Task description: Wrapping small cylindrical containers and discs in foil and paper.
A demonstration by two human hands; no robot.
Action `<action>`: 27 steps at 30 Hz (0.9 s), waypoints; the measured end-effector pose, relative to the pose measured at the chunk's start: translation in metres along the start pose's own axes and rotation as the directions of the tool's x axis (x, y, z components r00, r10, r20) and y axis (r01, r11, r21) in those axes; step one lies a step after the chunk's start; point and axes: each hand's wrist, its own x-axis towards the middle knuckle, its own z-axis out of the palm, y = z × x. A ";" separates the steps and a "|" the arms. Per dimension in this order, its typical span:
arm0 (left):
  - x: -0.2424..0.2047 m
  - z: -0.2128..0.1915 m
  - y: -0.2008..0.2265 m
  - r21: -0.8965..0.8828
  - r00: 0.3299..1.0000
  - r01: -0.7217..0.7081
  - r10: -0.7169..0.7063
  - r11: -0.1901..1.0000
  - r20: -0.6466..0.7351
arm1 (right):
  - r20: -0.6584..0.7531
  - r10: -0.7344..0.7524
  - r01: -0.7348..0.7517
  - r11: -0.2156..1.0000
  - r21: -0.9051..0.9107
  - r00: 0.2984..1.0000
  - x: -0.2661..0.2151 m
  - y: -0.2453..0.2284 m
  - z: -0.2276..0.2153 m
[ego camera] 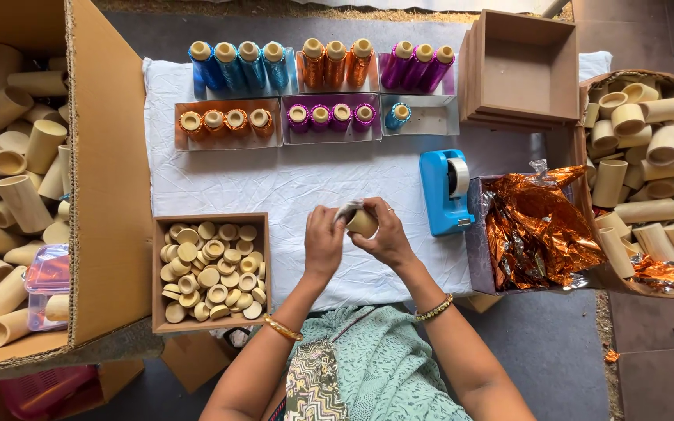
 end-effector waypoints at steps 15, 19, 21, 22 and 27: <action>-0.005 -0.018 0.034 -0.137 0.995 -0.096 0.095 0.986 -0.014 | -0.039 0.468 -0.313 0.647 0.695 0.883 0.002 0.012 0.028; -0.017 0.023 -0.015 -0.193 0.988 -0.042 0.069 0.980 0.137 | 0.279 0.648 -0.657 0.461 0.597 0.709 0.013 -0.019 0.014; -0.034 0.048 -0.033 -0.697 0.704 0.666 -0.534 0.265 0.469 | -0.222 -0.218 0.197 0.974 -0.113 0.950 0.004 -0.029 0.022; -0.034 0.049 -0.031 -0.700 0.706 0.663 -0.533 0.265 0.467 | -0.222 -0.221 0.200 0.973 -0.116 0.950 0.007 -0.011 0.030; -0.031 0.012 0.005 -0.208 0.989 0.147 -0.147 0.967 0.013 | 0.230 0.618 -0.570 0.433 0.698 0.751 0.009 0.077 0.055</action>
